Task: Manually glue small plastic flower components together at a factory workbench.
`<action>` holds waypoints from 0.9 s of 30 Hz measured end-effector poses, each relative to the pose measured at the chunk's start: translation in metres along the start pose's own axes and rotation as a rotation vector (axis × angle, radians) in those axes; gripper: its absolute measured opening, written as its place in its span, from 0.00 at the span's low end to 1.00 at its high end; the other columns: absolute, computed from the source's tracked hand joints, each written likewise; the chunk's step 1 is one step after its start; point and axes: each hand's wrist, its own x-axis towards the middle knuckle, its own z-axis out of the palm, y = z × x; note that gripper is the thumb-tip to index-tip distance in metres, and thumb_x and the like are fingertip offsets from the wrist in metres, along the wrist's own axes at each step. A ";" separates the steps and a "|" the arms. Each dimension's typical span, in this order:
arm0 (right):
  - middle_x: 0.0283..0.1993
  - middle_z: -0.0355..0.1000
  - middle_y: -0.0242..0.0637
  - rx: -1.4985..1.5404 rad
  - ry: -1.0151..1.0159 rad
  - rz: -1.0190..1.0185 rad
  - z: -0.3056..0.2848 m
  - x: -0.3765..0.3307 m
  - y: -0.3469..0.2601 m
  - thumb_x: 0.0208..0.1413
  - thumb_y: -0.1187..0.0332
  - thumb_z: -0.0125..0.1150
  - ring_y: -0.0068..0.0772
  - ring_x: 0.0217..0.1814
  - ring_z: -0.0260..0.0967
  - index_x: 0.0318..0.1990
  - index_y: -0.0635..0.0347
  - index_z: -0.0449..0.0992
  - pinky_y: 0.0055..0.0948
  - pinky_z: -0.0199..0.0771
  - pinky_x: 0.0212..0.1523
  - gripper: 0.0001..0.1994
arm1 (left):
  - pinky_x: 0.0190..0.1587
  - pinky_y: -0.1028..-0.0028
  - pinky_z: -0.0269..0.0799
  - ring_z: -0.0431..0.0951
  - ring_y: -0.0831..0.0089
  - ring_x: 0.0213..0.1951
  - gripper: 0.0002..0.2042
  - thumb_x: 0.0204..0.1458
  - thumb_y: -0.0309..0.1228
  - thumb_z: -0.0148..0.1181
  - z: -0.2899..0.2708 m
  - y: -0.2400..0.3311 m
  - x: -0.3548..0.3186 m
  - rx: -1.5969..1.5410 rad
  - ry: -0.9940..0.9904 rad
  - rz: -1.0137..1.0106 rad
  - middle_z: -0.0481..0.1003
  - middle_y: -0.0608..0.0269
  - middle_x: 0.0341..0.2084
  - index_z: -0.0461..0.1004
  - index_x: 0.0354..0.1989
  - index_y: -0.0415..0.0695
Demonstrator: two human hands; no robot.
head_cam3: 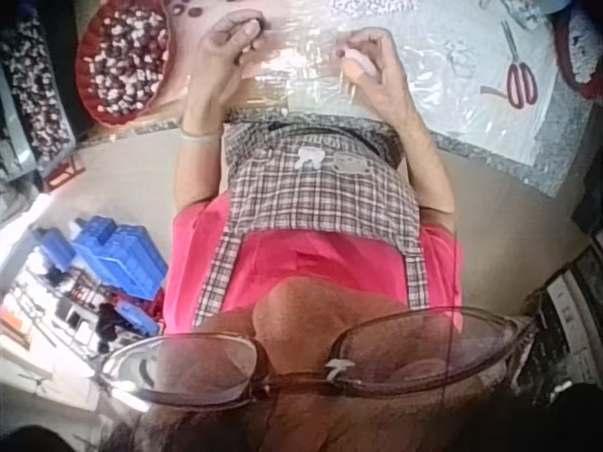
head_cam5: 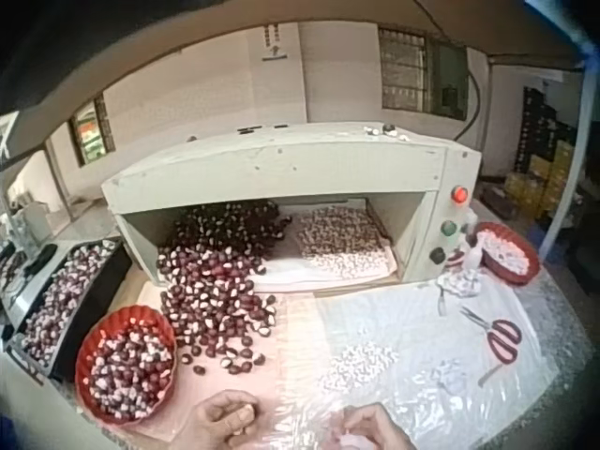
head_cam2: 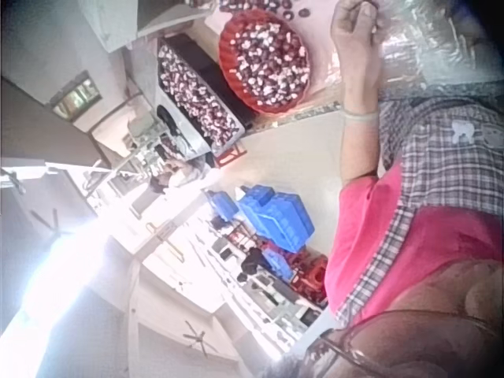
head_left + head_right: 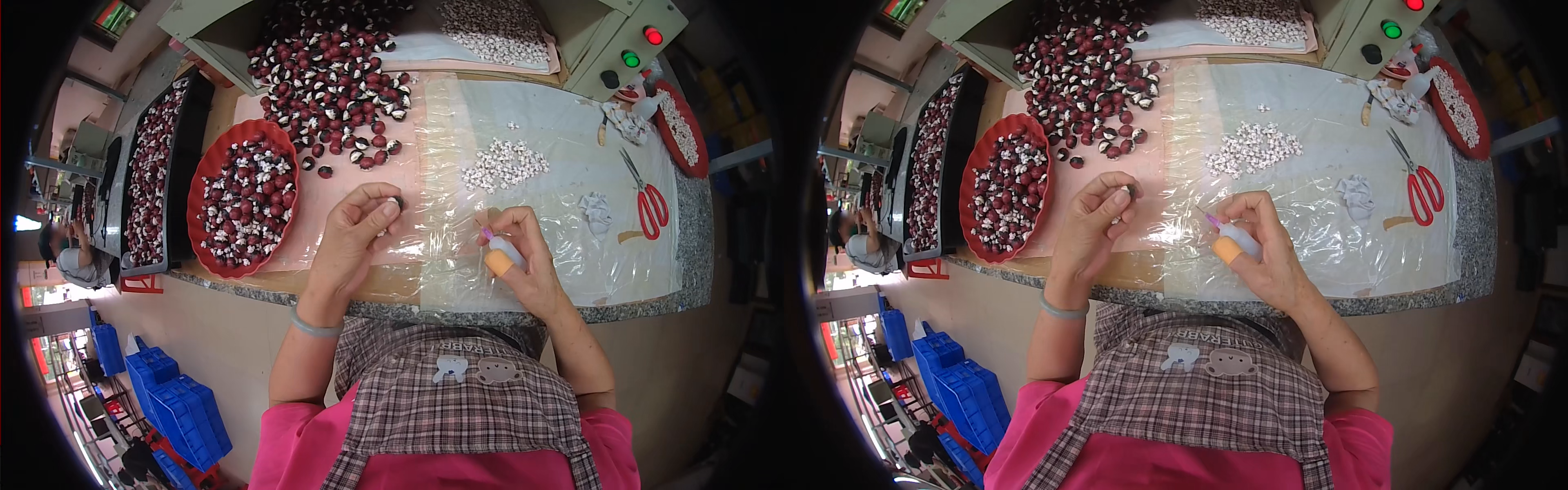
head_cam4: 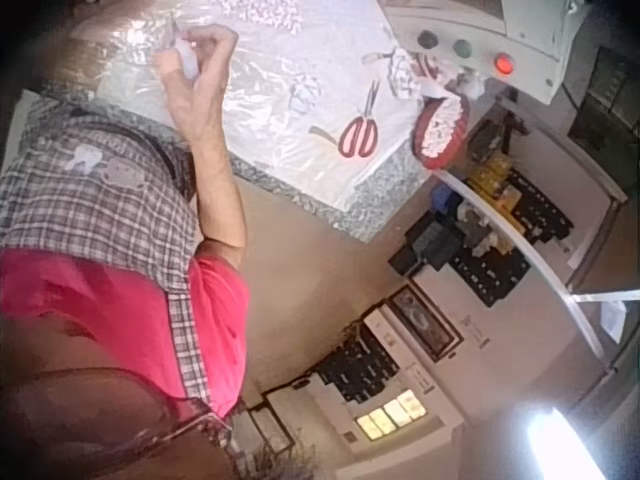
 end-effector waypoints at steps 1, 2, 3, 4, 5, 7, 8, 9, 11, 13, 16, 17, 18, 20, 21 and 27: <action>0.51 0.60 0.38 0.063 -0.010 0.038 -0.002 -0.001 -0.002 0.55 0.70 0.59 0.27 0.52 0.62 0.48 0.59 0.60 0.25 0.64 0.49 0.17 | 0.24 0.88 0.59 0.69 0.80 0.33 0.11 0.57 0.26 0.56 0.001 -0.005 -0.003 -0.162 -0.087 -0.029 0.72 0.58 0.39 0.71 0.46 0.36; 0.51 0.60 0.38 0.060 -0.003 0.043 -0.004 -0.001 -0.004 0.55 0.70 0.59 0.27 0.52 0.62 0.48 0.59 0.60 0.25 0.64 0.49 0.17 | 0.25 0.88 0.61 0.70 0.79 0.34 0.12 0.57 0.26 0.55 0.006 -0.007 -0.006 -0.225 -0.098 -0.060 0.72 0.56 0.39 0.71 0.48 0.35; 0.51 0.61 0.38 0.079 0.011 0.027 -0.005 -0.002 -0.006 0.55 0.68 0.59 0.27 0.52 0.62 0.48 0.59 0.62 0.27 0.64 0.50 0.16 | 0.26 0.88 0.62 0.70 0.78 0.35 0.13 0.58 0.26 0.54 0.012 -0.009 -0.009 -0.288 -0.106 -0.090 0.72 0.54 0.40 0.70 0.49 0.34; 0.50 0.61 0.37 0.099 0.025 0.011 -0.006 -0.002 -0.008 0.56 0.67 0.60 0.28 0.52 0.62 0.48 0.60 0.63 0.28 0.65 0.51 0.16 | 0.29 0.87 0.66 0.71 0.75 0.38 0.14 0.58 0.25 0.53 0.016 -0.011 -0.010 -0.323 -0.131 -0.094 0.72 0.51 0.41 0.69 0.50 0.33; 0.48 0.63 0.37 0.011 0.045 -0.122 -0.009 0.000 -0.005 0.55 0.68 0.61 0.27 0.47 0.66 0.48 0.62 0.66 0.27 0.69 0.46 0.16 | 0.29 0.87 0.66 0.71 0.75 0.38 0.14 0.58 0.25 0.53 0.020 -0.011 -0.012 -0.328 -0.135 -0.100 0.72 0.51 0.41 0.69 0.50 0.33; 0.47 0.63 0.38 -0.004 0.050 -0.121 -0.011 -0.001 -0.012 0.55 0.69 0.61 0.26 0.44 0.68 0.48 0.63 0.67 0.26 0.71 0.43 0.16 | 0.33 0.86 0.67 0.71 0.74 0.39 0.13 0.57 0.24 0.53 0.026 -0.011 -0.015 -0.338 -0.122 -0.147 0.72 0.52 0.41 0.70 0.50 0.33; 0.45 0.64 0.38 -0.014 0.050 -0.126 -0.012 -0.002 -0.015 0.54 0.71 0.62 0.25 0.42 0.70 0.48 0.64 0.67 0.25 0.74 0.39 0.16 | 0.33 0.86 0.67 0.71 0.74 0.39 0.13 0.57 0.24 0.53 0.027 -0.012 -0.017 -0.342 -0.124 -0.151 0.72 0.52 0.41 0.70 0.50 0.33; 0.43 0.68 0.38 0.011 0.092 -0.149 -0.011 -0.002 -0.015 0.52 0.74 0.64 0.23 0.39 0.71 0.49 0.64 0.68 0.21 0.74 0.33 0.18 | 0.34 0.85 0.68 0.72 0.74 0.39 0.14 0.56 0.23 0.54 0.028 -0.014 -0.019 -0.328 -0.125 -0.149 0.73 0.52 0.41 0.70 0.51 0.34; 0.42 0.69 0.38 0.098 0.157 -0.119 -0.006 -0.006 -0.021 0.51 0.74 0.66 0.23 0.39 0.71 0.49 0.64 0.68 0.21 0.74 0.35 0.18 | 0.36 0.84 0.68 0.72 0.74 0.40 0.15 0.56 0.22 0.55 0.030 -0.016 -0.020 -0.316 -0.125 -0.148 0.73 0.52 0.42 0.70 0.52 0.35; 0.40 0.73 0.37 0.143 0.283 -0.172 -0.002 -0.006 -0.023 0.49 0.74 0.68 0.23 0.41 0.71 0.48 0.64 0.68 0.21 0.75 0.40 0.19 | 0.39 0.82 0.69 0.74 0.77 0.39 0.16 0.55 0.23 0.58 0.033 -0.017 -0.019 -0.266 -0.176 -0.098 0.75 0.60 0.40 0.71 0.53 0.37; 0.42 0.73 0.37 0.090 0.295 -0.231 0.001 -0.007 -0.027 0.49 0.73 0.68 0.24 0.43 0.72 0.49 0.64 0.68 0.21 0.74 0.43 0.20 | 0.38 0.81 0.68 0.73 0.78 0.38 0.17 0.54 0.24 0.59 0.031 -0.022 -0.019 -0.227 -0.177 -0.088 0.75 0.62 0.39 0.71 0.53 0.37; 0.42 0.73 0.37 0.089 0.293 -0.230 0.001 -0.008 -0.028 0.49 0.73 0.68 0.24 0.43 0.72 0.49 0.64 0.68 0.21 0.74 0.43 0.20 | 0.38 0.81 0.68 0.73 0.78 0.38 0.17 0.54 0.24 0.59 0.031 -0.023 -0.020 -0.230 -0.175 -0.087 0.75 0.62 0.39 0.71 0.53 0.37; 0.42 0.74 0.38 0.024 0.305 -0.256 0.001 -0.009 -0.029 0.50 0.72 0.68 0.24 0.42 0.72 0.50 0.65 0.68 0.22 0.74 0.43 0.21 | 0.39 0.81 0.69 0.74 0.76 0.38 0.17 0.53 0.24 0.59 0.032 -0.024 -0.021 -0.227 -0.150 -0.100 0.75 0.60 0.39 0.71 0.52 0.36; 0.42 0.74 0.39 -0.044 0.315 -0.281 0.000 -0.010 -0.029 0.51 0.71 0.67 0.25 0.42 0.73 0.52 0.65 0.67 0.22 0.74 0.42 0.22 | 0.39 0.81 0.70 0.74 0.74 0.38 0.16 0.53 0.24 0.59 0.032 -0.024 -0.021 -0.227 -0.124 -0.112 0.75 0.58 0.39 0.72 0.51 0.35; 0.41 0.74 0.42 -0.134 0.305 -0.341 0.000 -0.011 -0.028 0.53 0.70 0.64 0.24 0.36 0.71 0.53 0.66 0.66 0.21 0.73 0.35 0.22 | 0.40 0.81 0.70 0.75 0.74 0.39 0.16 0.53 0.24 0.59 0.032 -0.023 -0.021 -0.234 -0.133 -0.116 0.75 0.59 0.38 0.72 0.50 0.35; 0.41 0.73 0.46 -0.379 0.260 -0.490 -0.002 -0.013 -0.027 0.57 0.69 0.59 0.25 0.31 0.70 0.56 0.68 0.64 0.22 0.73 0.31 0.21 | 0.38 0.82 0.68 0.73 0.80 0.36 0.15 0.55 0.23 0.57 0.032 -0.025 -0.022 -0.220 -0.156 -0.105 0.76 0.61 0.35 0.72 0.51 0.35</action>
